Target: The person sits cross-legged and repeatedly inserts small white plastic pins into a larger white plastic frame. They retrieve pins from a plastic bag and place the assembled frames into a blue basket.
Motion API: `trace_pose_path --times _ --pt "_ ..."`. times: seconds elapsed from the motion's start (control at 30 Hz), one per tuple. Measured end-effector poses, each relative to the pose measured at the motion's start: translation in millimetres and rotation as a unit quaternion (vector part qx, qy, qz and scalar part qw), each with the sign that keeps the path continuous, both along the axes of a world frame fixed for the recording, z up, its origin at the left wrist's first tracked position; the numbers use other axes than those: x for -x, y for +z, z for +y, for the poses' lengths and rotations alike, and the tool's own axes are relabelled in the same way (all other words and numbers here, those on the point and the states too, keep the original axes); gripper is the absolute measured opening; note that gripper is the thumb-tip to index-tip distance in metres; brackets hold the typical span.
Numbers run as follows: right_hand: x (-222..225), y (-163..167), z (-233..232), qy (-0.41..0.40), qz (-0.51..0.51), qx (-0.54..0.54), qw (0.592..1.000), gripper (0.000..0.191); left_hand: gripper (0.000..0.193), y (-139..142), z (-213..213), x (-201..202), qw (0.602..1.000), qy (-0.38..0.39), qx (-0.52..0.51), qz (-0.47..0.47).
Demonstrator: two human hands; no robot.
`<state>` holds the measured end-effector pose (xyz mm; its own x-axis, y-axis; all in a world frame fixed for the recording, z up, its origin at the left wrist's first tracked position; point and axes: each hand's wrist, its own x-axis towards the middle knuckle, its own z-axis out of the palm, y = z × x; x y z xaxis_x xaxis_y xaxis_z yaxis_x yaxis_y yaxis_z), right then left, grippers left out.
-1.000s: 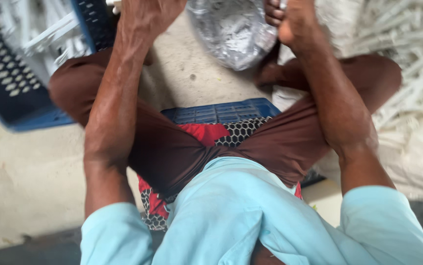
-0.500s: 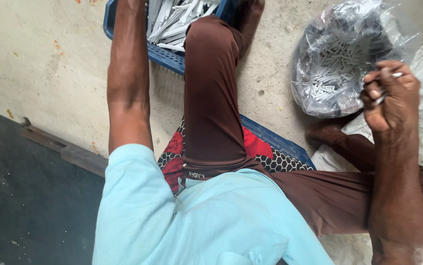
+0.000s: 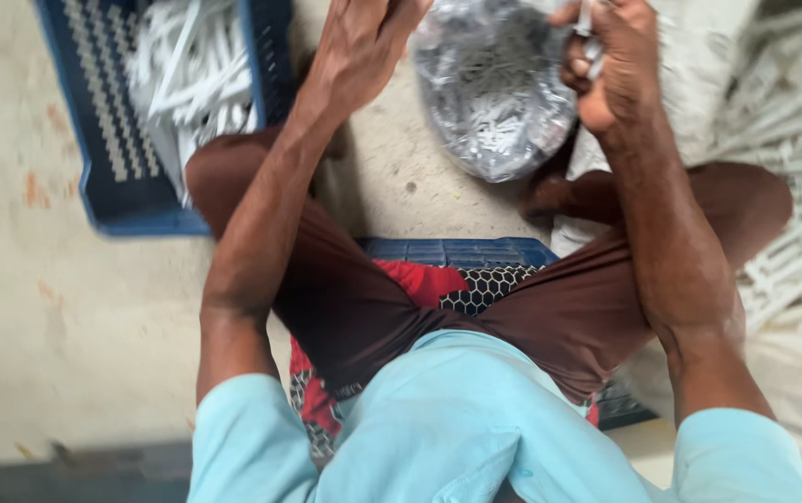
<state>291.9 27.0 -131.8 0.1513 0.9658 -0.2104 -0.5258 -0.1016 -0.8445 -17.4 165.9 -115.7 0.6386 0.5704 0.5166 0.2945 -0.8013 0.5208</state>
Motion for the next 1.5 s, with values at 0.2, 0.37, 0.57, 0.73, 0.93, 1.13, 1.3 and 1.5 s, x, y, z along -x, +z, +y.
trace_pose_path --times 0.2,0.37,0.57,0.73,0.93,1.13,1.3,1.5 --pt "-20 -20 -9 -0.073 0.05 -0.044 0.995 0.028 0.021 -16 -14 -43 0.969 -0.098 0.227 0.015" --pt "-40 -43 -5 -0.076 0.048 -0.041 0.995 0.029 0.019 -31 -3 -56 0.973 -0.058 0.213 0.061" --pt "-43 -48 1 -0.075 0.037 0.001 0.996 0.021 0.015 -51 8 -61 0.995 -0.042 0.088 0.015" --pt "-47 -51 5 -0.091 0.024 -0.006 0.996 0.022 0.018 -56 11 -73 0.985 -0.036 0.16 0.05" --pt "-62 -69 -1 -0.106 -0.065 -0.018 0.992 0.03 0.019 -54 5 -79 0.988 -0.057 0.141 0.022" --pt "-79 -93 -9 -0.066 -0.4 0.017 0.914 0.028 0.02 -54 4 -81 0.987 -0.069 0.141 0.014" --pt "-84 -95 -11 -0.009 -0.528 0.023 0.849 0.026 0.021 -51 2 -83 0.984 -0.066 0.164 0.023" --pt "-80 -88 -13 0.016 -0.574 0.027 0.818 0.026 0.016 -51 1 -81 0.989 -0.08 0.122 0.011"
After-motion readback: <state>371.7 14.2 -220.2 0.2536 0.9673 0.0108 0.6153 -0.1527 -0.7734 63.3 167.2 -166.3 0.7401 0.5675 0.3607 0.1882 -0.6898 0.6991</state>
